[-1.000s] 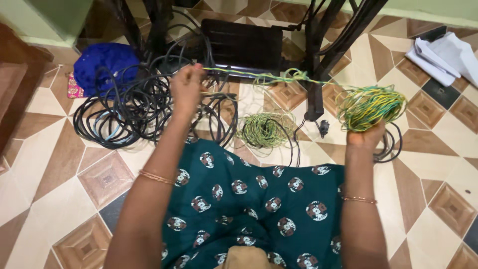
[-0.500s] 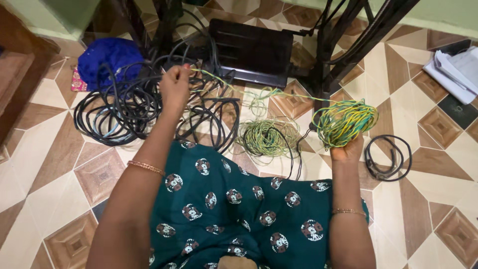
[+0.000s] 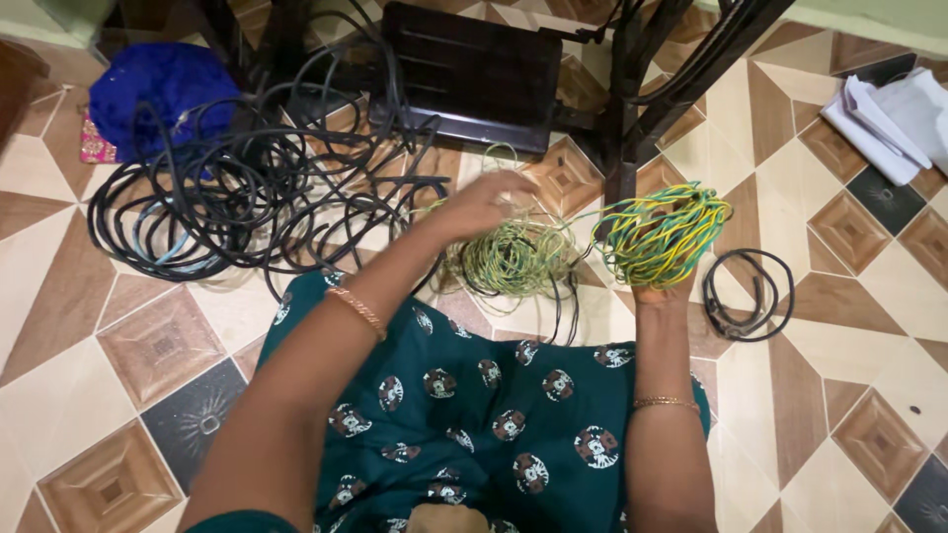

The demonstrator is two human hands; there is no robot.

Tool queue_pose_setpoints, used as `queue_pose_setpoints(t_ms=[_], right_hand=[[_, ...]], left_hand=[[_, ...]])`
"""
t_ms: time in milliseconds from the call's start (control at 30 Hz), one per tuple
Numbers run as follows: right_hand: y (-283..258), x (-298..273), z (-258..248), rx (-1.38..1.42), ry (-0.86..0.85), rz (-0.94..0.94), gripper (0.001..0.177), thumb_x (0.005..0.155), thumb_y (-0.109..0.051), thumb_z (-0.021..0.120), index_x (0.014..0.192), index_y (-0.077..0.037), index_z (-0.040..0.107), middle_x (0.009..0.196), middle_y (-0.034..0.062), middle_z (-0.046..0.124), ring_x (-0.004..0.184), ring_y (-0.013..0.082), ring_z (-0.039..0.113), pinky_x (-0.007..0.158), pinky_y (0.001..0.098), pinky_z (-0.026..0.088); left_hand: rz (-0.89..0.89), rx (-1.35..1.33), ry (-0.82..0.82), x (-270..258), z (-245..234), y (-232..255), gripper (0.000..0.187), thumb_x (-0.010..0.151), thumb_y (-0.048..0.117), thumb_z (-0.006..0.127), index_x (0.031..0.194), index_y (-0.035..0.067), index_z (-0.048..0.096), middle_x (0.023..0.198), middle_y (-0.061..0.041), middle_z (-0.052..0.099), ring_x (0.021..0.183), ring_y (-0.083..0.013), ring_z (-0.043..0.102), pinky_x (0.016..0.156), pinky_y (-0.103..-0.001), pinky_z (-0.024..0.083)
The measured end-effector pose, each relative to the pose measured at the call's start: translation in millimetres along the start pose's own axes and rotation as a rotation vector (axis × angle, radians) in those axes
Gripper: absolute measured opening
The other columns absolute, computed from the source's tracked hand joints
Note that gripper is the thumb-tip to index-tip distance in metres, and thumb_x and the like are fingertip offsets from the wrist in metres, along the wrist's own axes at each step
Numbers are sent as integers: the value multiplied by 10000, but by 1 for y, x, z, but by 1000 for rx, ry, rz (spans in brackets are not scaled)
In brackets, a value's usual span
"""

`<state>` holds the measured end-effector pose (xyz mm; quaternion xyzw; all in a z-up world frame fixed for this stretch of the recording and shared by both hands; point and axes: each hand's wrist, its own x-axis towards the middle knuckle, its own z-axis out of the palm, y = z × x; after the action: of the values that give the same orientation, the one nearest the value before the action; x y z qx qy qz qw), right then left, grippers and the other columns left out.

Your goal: The person sits on the floor and untangles a bundle of yellow and green wires, coiling them into a neat bundle. They also handle a black cable, separating it from the tangled mass.

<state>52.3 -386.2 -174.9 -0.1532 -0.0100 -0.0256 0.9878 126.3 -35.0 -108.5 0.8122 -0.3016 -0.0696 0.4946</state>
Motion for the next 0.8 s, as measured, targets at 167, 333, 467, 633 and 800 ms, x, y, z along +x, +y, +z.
queue_pose_setpoints(t_ms=[167,333,467,633,800], right_hand=[[0,2,13,55,-13,-59,257,1055,-182,617,1264,-43,671,1186,134,720,1042,264,712,923,400,616],[-2,9,27,-86,51,-162,277,1028,-166,647,1254,-7,655,1214,149,708,1106,285,696,992,426,594],[2,8,36,-89,58,-194,301,986,-161,669,1239,2,661,1200,154,715,1119,299,691,1004,443,580],[-6,11,29,26,152,-224,321,957,-126,665,1244,18,653,1219,168,713,1155,321,687,1078,477,567],[-13,16,-2,5,150,-291,406,871,-94,666,1263,10,650,1244,170,709,1176,326,686,1091,497,558]], left_hand=[[-230,-338,-335,11,42,60,460,809,175,783,1255,128,679,1202,-76,659,1123,-226,610,952,-351,506],[-187,-177,37,-7,42,89,447,878,294,785,1272,106,692,953,-74,715,834,-154,663,766,-306,547],[-275,-144,219,-14,31,99,394,986,264,633,1360,153,691,886,-141,700,750,-174,607,695,-311,498],[-227,-654,499,-13,12,85,300,1061,214,509,1281,104,682,1075,-105,740,923,-161,719,861,-284,641],[-308,-976,720,-33,-26,64,255,1053,177,491,1267,78,589,1125,-121,726,944,-223,742,855,-332,650]])
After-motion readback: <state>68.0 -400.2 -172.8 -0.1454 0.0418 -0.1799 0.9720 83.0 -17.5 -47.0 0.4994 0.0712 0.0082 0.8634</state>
